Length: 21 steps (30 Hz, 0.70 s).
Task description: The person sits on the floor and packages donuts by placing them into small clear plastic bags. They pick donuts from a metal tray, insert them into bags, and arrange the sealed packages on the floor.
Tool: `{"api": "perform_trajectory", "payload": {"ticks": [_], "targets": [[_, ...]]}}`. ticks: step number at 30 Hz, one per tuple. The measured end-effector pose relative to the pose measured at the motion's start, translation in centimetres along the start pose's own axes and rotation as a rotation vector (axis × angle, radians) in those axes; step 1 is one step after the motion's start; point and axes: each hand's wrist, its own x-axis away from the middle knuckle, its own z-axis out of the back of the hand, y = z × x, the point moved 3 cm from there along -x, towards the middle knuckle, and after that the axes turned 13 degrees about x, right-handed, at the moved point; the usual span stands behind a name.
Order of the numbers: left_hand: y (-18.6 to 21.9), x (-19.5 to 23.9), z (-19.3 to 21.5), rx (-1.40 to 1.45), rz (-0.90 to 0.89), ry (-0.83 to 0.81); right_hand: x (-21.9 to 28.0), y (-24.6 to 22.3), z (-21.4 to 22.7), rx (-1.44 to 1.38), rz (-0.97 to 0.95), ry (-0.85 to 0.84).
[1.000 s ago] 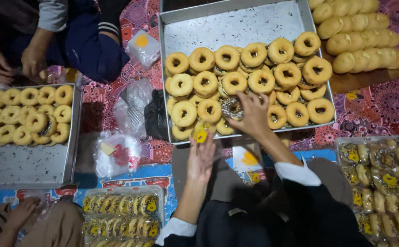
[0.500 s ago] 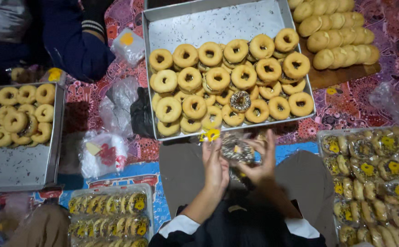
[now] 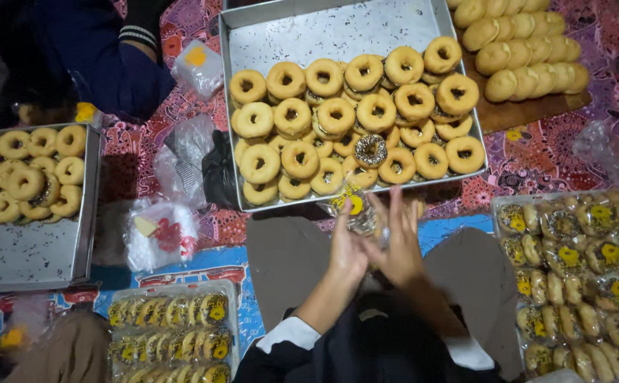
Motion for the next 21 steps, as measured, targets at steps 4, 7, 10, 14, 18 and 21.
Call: {"api": "perform_trajectory", "payload": {"ticks": [4, 7, 10, 14, 18, 21], "targets": [[3.0, -0.3, 0.2, 0.03, -0.033, -0.149, 0.2, 0.4, 1.3, 0.109, 0.02, 0.215], [3.1, 1.4, 1.2, -0.413, -0.075, -0.278, 0.9, 1.8, 0.9, 0.155, 0.198, 0.141], [3.5, 4.1, 1.0, -0.983, -0.518, -0.601, -0.2, 3.9, 0.0, 0.061, 0.116, -0.151], [4.4, 4.9, 2.9, -1.102, -0.87, -0.607, -0.3, 4.5, 0.7, 0.164, -0.096, -0.454], [3.2, 3.6, 4.5, -0.68, -0.4, -0.501, 0.0, 0.2, 4.7, 0.086, 0.227, 0.074], [1.8, 5.1, 3.9, -1.063, -0.415, -0.54, -0.1, -2.4, 5.5, 0.323, 0.503, 0.007]]}}
